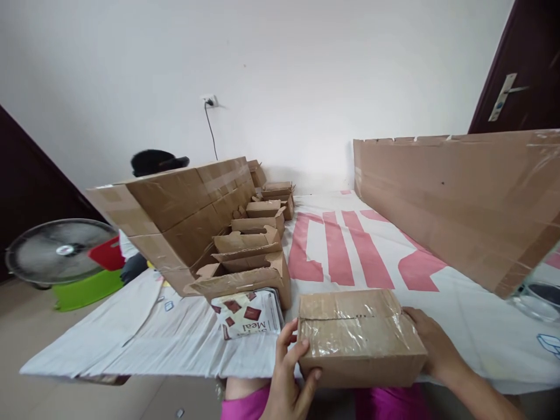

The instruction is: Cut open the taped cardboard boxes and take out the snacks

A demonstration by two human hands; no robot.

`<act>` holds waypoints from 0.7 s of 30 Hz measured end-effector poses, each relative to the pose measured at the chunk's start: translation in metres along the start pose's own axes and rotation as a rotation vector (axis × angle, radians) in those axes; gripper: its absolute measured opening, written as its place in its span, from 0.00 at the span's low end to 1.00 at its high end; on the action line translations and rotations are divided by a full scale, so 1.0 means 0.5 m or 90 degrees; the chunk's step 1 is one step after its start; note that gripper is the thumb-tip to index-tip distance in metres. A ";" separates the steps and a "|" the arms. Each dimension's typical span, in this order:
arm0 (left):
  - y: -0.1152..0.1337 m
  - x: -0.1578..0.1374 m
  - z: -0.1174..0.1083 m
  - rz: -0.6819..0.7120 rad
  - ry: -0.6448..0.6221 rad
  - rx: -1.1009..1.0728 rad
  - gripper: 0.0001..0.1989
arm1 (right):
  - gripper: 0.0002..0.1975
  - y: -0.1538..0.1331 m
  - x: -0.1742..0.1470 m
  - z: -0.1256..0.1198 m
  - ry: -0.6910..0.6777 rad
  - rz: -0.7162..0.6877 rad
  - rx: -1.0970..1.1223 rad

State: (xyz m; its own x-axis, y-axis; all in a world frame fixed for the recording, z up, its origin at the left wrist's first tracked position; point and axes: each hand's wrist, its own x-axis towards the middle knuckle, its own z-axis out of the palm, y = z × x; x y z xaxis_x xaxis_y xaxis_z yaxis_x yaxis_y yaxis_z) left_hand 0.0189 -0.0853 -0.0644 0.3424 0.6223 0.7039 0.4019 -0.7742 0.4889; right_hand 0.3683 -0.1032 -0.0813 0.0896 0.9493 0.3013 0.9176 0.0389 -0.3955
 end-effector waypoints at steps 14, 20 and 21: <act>0.007 -0.015 0.018 -0.012 0.043 -0.008 0.25 | 0.20 -0.226 0.099 -0.234 -0.071 -0.369 0.002; 0.014 -0.015 0.018 -0.006 0.047 -0.002 0.24 | 0.21 -0.325 0.120 -0.201 -0.098 -0.514 -0.120; 0.014 -0.015 0.017 -0.008 0.046 0.001 0.25 | 0.20 -0.329 0.122 -0.198 -0.095 -0.519 -0.124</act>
State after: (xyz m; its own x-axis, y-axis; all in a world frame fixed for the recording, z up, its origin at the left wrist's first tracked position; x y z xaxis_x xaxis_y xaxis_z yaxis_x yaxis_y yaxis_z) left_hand 0.0264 -0.0943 -0.0709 0.2753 0.6217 0.7333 0.4077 -0.7662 0.4966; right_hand 0.2610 -0.0825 0.0881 -0.6671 0.6798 0.3048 0.7250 0.6864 0.0559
